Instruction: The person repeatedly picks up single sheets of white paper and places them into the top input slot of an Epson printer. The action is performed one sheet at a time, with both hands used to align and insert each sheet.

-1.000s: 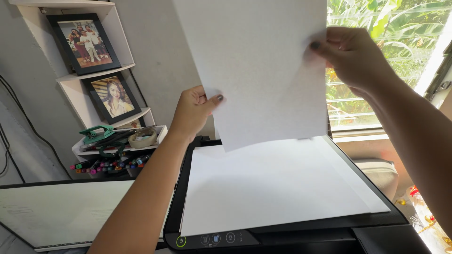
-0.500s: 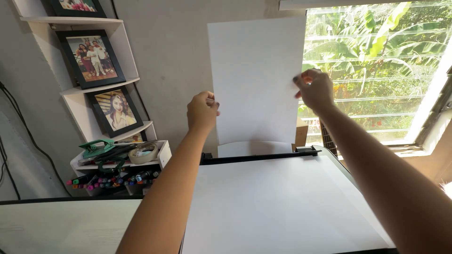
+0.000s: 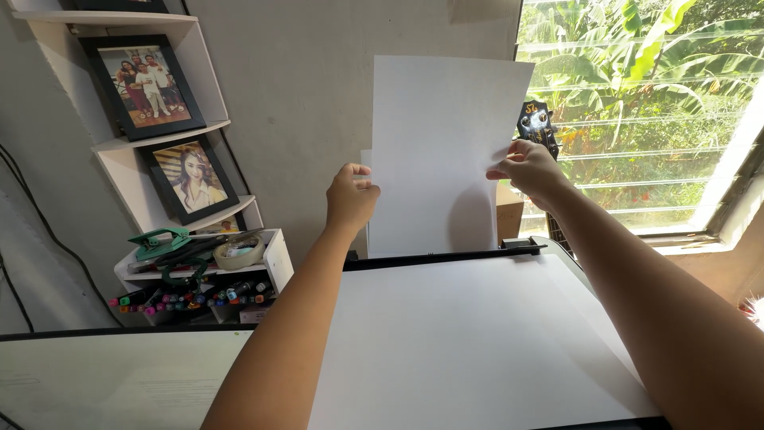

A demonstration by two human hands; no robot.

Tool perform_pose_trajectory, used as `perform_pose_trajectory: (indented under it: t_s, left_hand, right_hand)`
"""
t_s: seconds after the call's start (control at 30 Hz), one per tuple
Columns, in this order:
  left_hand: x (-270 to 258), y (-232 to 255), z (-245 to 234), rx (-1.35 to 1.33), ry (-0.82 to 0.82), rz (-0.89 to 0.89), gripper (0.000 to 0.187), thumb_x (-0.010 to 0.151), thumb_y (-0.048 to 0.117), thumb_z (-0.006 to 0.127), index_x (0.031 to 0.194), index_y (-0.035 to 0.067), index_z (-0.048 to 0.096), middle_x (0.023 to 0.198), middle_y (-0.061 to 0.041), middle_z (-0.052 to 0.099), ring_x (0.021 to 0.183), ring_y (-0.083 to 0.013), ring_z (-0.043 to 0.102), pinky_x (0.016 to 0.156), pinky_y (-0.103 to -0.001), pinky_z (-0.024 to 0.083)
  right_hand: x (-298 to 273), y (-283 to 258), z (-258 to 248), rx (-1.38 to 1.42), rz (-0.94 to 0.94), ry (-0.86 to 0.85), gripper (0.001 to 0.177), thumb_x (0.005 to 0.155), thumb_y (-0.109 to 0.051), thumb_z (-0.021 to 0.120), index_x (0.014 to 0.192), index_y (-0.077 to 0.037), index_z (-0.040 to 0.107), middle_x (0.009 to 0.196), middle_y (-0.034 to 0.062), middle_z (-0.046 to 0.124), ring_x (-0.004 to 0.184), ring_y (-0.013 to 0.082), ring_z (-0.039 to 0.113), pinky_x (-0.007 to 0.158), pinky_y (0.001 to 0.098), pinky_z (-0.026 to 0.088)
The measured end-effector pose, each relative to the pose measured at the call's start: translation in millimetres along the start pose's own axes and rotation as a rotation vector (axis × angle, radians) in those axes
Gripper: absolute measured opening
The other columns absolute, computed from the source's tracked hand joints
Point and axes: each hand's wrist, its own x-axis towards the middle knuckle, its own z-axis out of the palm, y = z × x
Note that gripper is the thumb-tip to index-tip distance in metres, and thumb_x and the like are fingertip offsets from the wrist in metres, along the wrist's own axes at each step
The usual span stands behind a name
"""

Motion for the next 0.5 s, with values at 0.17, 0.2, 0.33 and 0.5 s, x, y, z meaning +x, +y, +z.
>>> perform_pose_trajectory:
  t_s: [0.17, 0.2, 0.33, 0.5]
  left_hand:
    - [-5.1, -2.3, 1.4, 0.086, -0.062, -0.030, 0.042, 0.083, 0.006, 0.065, 0.124, 0.008, 0.057, 0.117, -0.011, 0.070, 0.093, -0.0182, 0.072, 0.075, -0.033, 0.061]
    - [-5.8, -3.6, 1.4, 0.101, -0.067, -0.037, 0.041, 0.083, 0.007, 0.066, 0.124, 0.008, 0.057, 0.115, -0.011, 0.071, 0.094, -0.0185, 0.072, 0.076, -0.033, 0.062]
    - [-5.9, -8.3, -2.8, 0.160, -0.057, -0.048, 0.039, 0.084, 0.008, 0.068, 0.122, 0.008, 0.059, 0.109, -0.010, 0.071, 0.095, -0.0194, 0.072, 0.079, -0.033, 0.061]
    - [-7.0, -7.4, -5.1, 0.170, -0.024, -0.058, 0.038, 0.084, 0.007, 0.067, 0.121, 0.009, 0.059, 0.104, -0.008, 0.073, 0.089, -0.0177, 0.072, 0.078, -0.033, 0.061]
  right_hand:
    - [-2.8, 3.0, 2.2, -0.081, 0.012, -0.019, 0.026, 0.095, -0.004, 0.061, 0.121, 0.001, 0.061, 0.107, 0.0176, 0.074, 0.103, 0.0194, 0.075, 0.072, 0.0259, 0.052]
    - [-4.4, 3.7, 3.1, -0.102, 0.025, -0.036, 0.025, 0.095, -0.004, 0.062, 0.120, 0.001, 0.061, 0.107, 0.0181, 0.074, 0.102, 0.0190, 0.075, 0.071, 0.0251, 0.052]
    - [-7.5, 4.0, 10.3, -0.195, 0.116, -0.124, 0.024, 0.096, -0.007, 0.061, 0.119, -0.002, 0.066, 0.106, 0.0120, 0.076, 0.099, 0.0163, 0.075, 0.065, 0.0245, 0.050]
    - [-7.1, 10.7, 15.6, -0.187, 0.100, -0.138, 0.024, 0.100, -0.008, 0.055, 0.117, 0.002, 0.069, 0.098, 0.0135, 0.080, 0.095, 0.0156, 0.077, 0.065, 0.0228, 0.053]
